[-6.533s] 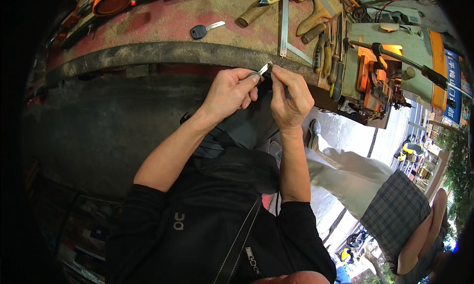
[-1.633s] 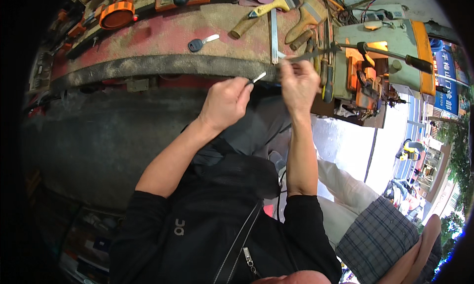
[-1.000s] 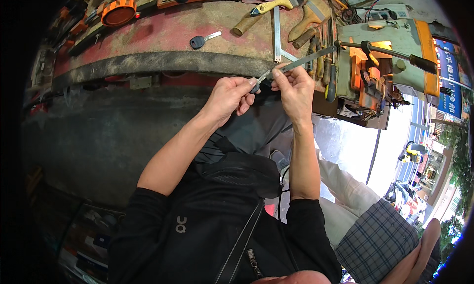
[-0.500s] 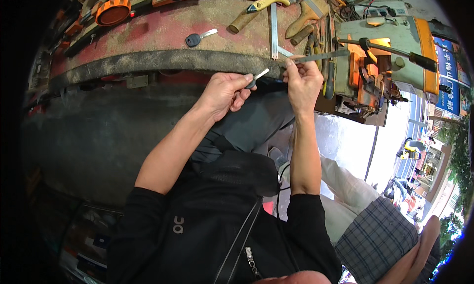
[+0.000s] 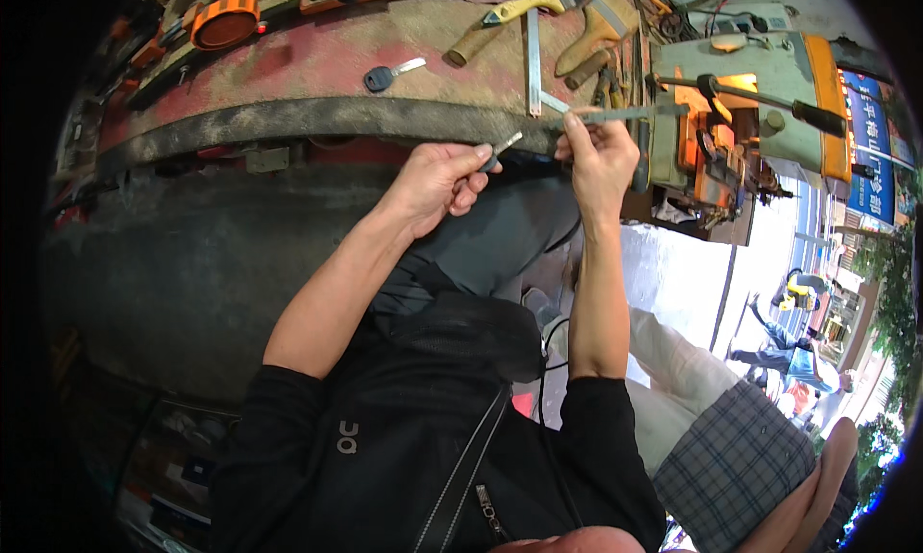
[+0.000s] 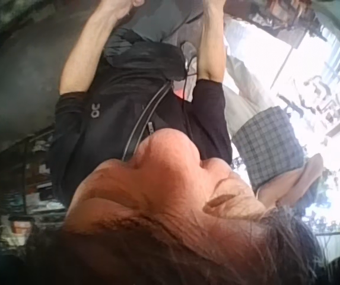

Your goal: The person holds a metal key and repeatedly files its blade with a small hand file while seated at a workbench. The person occasionally pauses to inspect the filed surface and reposition the key before continuing the filing motion.

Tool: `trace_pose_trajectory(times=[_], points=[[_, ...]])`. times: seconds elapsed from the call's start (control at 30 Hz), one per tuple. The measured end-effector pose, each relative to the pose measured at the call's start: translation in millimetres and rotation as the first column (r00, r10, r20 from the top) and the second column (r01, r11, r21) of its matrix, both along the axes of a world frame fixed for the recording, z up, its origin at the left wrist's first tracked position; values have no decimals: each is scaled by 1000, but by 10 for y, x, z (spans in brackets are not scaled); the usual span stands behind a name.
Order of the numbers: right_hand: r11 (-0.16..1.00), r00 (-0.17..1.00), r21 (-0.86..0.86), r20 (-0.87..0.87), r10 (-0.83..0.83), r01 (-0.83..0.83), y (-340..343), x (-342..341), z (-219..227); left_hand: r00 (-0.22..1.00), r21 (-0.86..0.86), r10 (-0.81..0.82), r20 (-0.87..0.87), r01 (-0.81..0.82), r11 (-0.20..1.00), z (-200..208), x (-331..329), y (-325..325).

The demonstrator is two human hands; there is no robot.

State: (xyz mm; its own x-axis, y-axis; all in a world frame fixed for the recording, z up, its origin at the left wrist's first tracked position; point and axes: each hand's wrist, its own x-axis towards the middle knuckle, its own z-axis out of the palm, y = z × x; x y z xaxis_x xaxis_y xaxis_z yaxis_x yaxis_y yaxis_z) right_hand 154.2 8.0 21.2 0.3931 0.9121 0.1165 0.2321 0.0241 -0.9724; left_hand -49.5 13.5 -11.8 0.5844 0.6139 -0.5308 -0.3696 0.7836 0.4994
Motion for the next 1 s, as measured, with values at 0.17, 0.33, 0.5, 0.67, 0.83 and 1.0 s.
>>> trace_pose_trajectory(times=[0.17,0.33,0.5,0.67,0.83,1.0], points=[[954,953,-108,-157,260,-278,-111,-204,-39,994,-114,14,109,-2,993,-6,-16,1],[996,996,-35,34,87,-86,3,-204,1,969,-233,-2,248,62,971,-85,-55,37],[894,927,-256,-178,330,-368,41,-133,31,963,-308,20,268,66,949,-105,-60,57],[990,991,-81,-86,107,-114,67,-27,41,1000,-12,21,8,-21,1000,-2,19,-31],[966,959,-71,-154,237,-250,-20,-67,-20,950,398,122,-287,3,918,38,122,-137],[935,957,-212,-4,289,-283,-66,-233,-67,886,513,176,-429,79,855,12,137,-137]])
